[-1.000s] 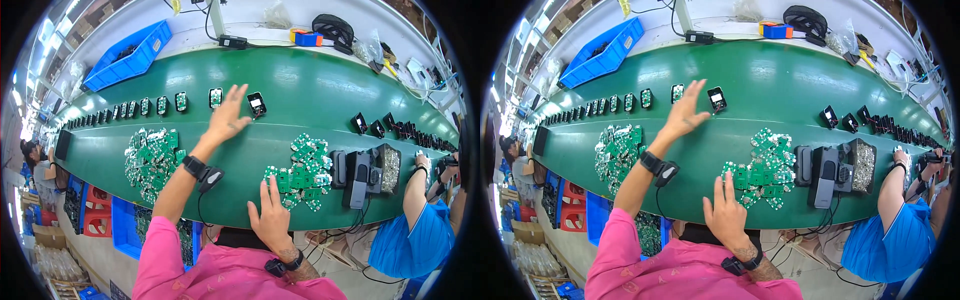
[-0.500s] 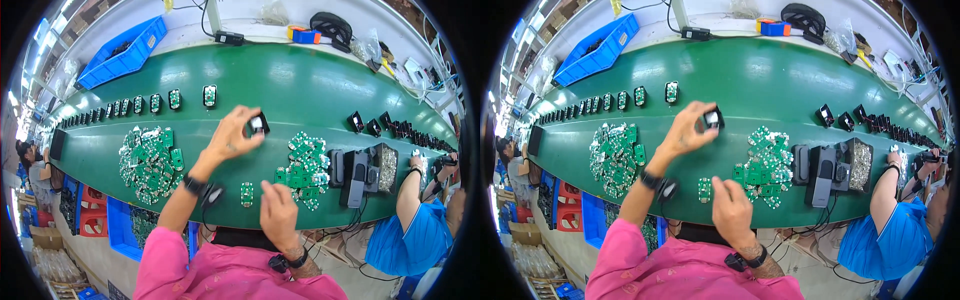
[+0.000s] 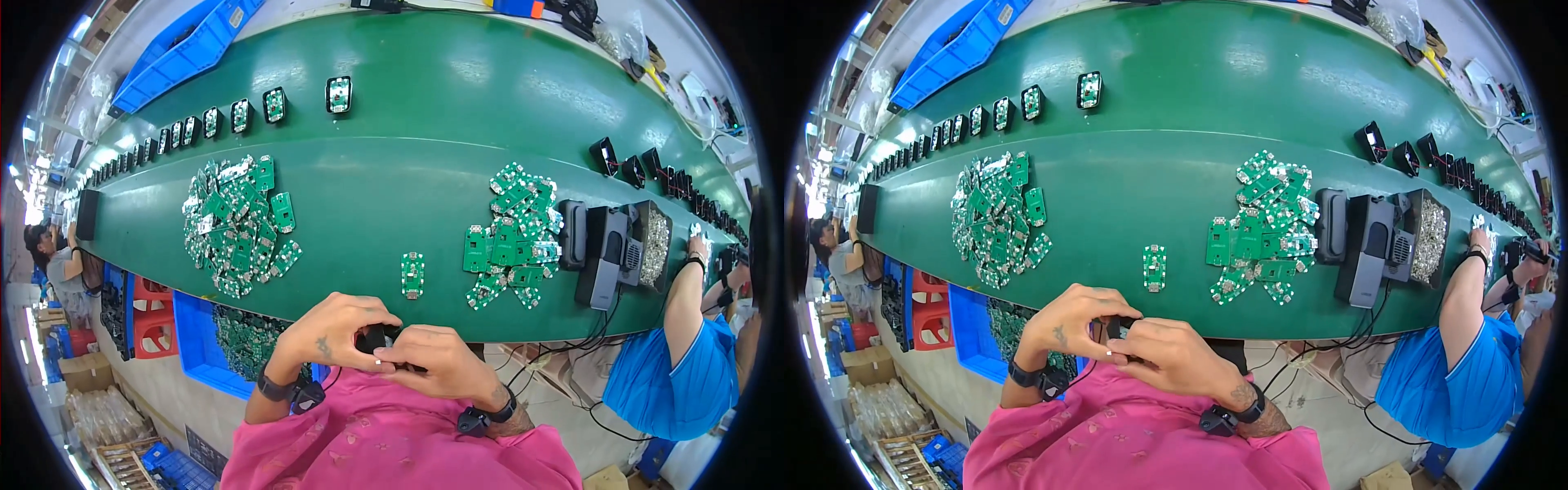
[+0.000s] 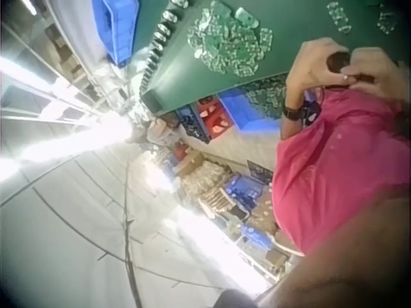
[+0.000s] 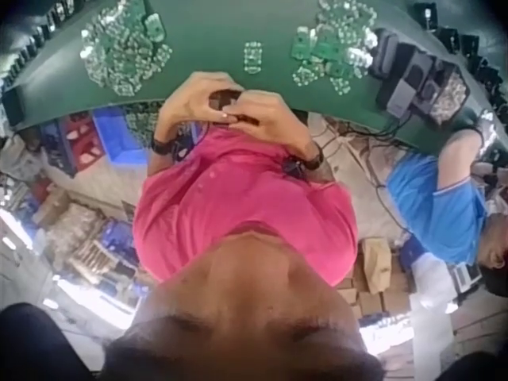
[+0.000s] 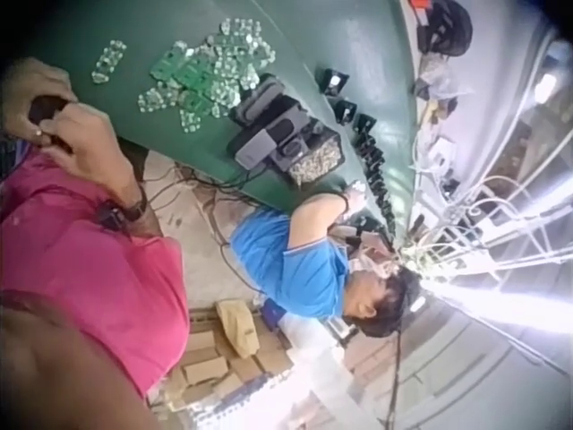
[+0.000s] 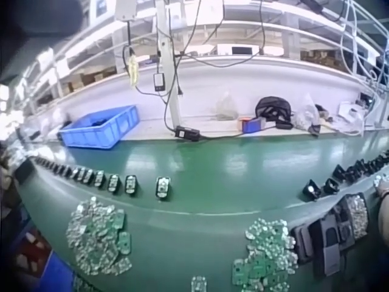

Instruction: The person assembles electronic devices by hand, picking up a black plastic housing and a green circuit board, fitting the board into the housing, and pressing them together. The person then places the assembled unit onto the green conveyor belt and repeats the process.

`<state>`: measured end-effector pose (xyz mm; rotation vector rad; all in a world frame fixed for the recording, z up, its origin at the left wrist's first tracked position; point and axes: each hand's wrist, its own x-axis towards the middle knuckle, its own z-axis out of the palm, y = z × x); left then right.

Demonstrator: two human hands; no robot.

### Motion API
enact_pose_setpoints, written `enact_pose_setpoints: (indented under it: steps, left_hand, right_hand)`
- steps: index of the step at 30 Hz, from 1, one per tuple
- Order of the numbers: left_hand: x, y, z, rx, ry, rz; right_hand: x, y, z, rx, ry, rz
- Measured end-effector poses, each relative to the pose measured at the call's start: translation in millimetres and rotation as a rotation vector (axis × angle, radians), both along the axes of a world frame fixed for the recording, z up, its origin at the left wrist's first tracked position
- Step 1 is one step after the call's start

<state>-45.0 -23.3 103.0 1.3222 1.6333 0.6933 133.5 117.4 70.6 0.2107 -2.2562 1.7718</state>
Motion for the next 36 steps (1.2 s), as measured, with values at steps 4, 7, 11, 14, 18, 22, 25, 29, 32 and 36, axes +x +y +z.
enact_pose_setpoints:
  steps: [4,7,11,14,18,22,25,29,32,36]
  left_hand:
    - [-1,-4,-8,0.121,-0.075,-0.024]
    - [-1,-6,-8,0.152,-0.083,-0.019]
    - [-1,-8,-9,0.131,-0.049,0.018]
    - [2,-7,-7,0.075,0.077,0.027]
    - [3,-9,-4,0.161,0.025,0.085]
    - [2,-16,-18,0.184,-0.365,0.271]
    - [12,-15,-32,0.199,-0.643,0.406]
    - [19,-10,-40,0.220,-0.694,0.514]
    - [16,-4,-47,0.290,-0.552,0.638]
    - [7,-8,-42,0.309,-0.532,0.823]
  right_hand:
    - [-2,-4,-4,-0.148,0.037,0.066]
    - [0,-3,-7,-0.247,0.074,0.084]
    - [-4,-7,9,-0.171,-0.096,-0.021]
    - [-4,-10,1,0.014,-0.047,-0.043]
    - [-3,-11,8,-0.129,-0.116,-0.247]
    - [-7,-9,11,-0.151,-0.211,-0.480]
    - [-14,-10,13,-0.212,-0.205,-0.506]
    - [-21,-11,3,-0.404,-0.230,-0.452]
    - [-28,-4,-2,0.019,-0.212,-0.593]
    - [-14,-8,-11,0.634,-0.270,-0.539]
